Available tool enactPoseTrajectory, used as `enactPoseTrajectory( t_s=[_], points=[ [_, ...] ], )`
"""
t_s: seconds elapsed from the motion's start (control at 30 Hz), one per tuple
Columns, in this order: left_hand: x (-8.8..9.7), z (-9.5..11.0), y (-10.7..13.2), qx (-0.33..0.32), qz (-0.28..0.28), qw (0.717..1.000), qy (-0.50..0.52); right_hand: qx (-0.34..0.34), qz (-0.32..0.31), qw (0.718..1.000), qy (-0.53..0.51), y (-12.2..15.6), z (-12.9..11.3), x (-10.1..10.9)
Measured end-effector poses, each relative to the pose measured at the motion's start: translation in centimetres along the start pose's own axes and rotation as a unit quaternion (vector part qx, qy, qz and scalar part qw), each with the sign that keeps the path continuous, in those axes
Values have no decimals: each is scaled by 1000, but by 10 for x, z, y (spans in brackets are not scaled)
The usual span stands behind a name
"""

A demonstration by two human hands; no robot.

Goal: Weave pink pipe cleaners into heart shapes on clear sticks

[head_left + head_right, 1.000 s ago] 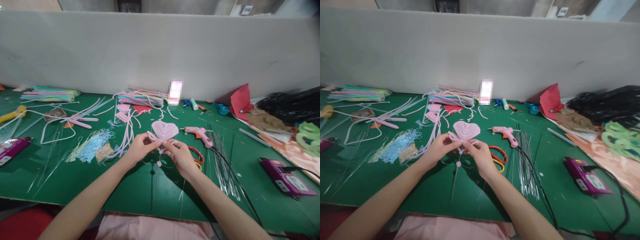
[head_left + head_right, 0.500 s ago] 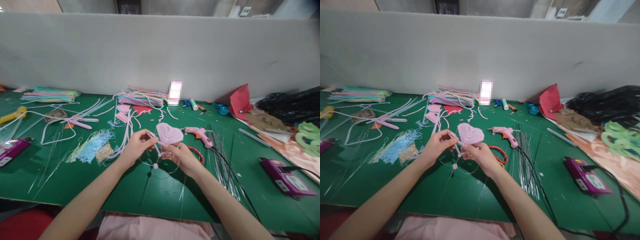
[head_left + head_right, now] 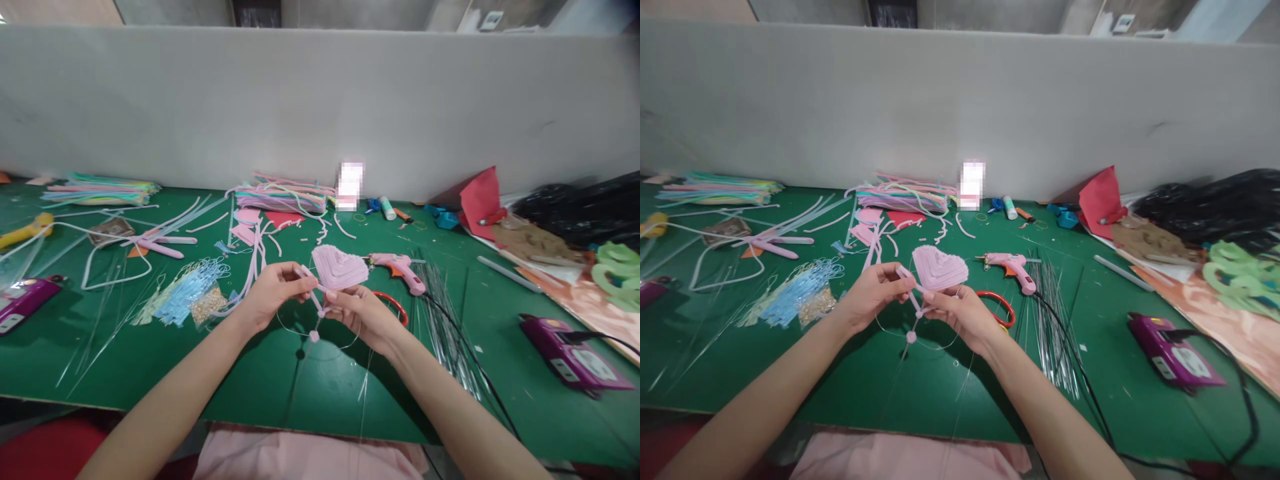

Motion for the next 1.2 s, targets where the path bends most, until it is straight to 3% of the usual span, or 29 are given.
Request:
enactPoseTrajectory(
  t_s=[0.13,0.37,0.6,0.8,1.2],
  points=[
    [1,0,0,3,1,1000,-6,37,6,999,35,2,-9,-2],
    [1,4,1,-10,17,999,-25,99,73,987,106,3,-19,9],
    [1,10,2,-39,25,996,-82,95,64,987,117,1,-19,7],
    [12,28,6,-133,99,977,-132,122,113,975,145,2,-23,17],
    [12,25,5,-131,91,975,-157,101,93,983,125,0,-18,14]
  ],
)
Point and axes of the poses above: each hand's wrist, its own y-axis away from the middle knuckle, its own x-axis out of the back of the hand, z = x × y, the point moved 10 cm from there along -y, towards the middle knuckle, and after that the axes turned 10 degrees about y, right-handed, at the moved point
